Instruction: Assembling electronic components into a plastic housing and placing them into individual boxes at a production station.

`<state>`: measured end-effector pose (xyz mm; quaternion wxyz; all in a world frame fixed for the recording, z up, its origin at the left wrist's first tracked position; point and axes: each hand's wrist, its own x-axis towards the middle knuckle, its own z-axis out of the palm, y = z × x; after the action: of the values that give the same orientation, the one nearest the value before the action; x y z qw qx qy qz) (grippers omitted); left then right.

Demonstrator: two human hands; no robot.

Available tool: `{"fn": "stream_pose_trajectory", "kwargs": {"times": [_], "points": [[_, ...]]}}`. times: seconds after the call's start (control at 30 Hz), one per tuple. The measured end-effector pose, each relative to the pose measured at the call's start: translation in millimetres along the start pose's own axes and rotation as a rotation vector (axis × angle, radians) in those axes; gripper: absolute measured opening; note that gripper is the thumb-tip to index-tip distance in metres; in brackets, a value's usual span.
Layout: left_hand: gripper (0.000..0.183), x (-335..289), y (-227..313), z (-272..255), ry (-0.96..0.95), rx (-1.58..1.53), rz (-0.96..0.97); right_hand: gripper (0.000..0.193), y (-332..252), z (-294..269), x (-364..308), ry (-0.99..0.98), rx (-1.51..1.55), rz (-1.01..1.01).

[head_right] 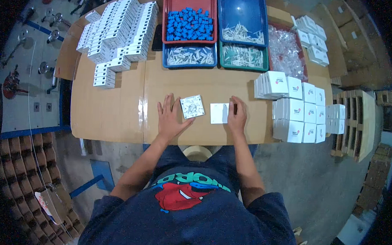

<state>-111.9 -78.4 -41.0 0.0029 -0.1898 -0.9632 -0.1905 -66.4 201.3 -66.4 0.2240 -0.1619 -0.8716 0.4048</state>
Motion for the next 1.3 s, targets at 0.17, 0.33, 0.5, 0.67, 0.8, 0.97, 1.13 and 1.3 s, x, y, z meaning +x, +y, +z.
{"fn": "stream_pose_trajectory", "kwargs": {"times": [0.17,0.33,0.5,0.67,0.8,0.97,1.13,1.3], "points": [[0.1,-1.5,0.7,-1.3,-0.006,-0.004,-0.004,0.025,0.1,-0.5,-2.3,0.006,0.013,-0.023],[0.099,-2.3,0.9,-2.6,-0.003,0.003,-0.013,0.024,-3.0,0.2,-1.8,0.001,0.013,0.013],[0.098,-1.3,0.2,-0.5,0.012,0.001,-0.007,0.023,-0.4,0.6,-0.2,0.009,0.008,-0.004],[0.098,-1.0,0.5,-0.6,-0.01,-0.004,-0.011,0.022,0.5,0.1,0.5,0.007,-0.003,-0.007],[0.097,0.1,0.8,-2.3,-0.007,-0.009,-0.007,0.022,2.8,1.3,0.3,0.017,0.011,-0.002],[0.098,0.1,-0.7,-0.9,-0.025,-0.001,-0.02,0.023,-1.4,1.7,6.9,-0.002,0.149,0.189],[0.098,-1.6,-1.7,-0.9,-0.041,0.003,-0.022,0.021,-45.7,18.4,57.3,0.108,0.154,-0.023],[0.097,-1.4,0.0,-6.0,0.0,-0.03,-0.015,0.017,-88.5,79.3,169.7,-0.029,0.111,-0.177]]}}
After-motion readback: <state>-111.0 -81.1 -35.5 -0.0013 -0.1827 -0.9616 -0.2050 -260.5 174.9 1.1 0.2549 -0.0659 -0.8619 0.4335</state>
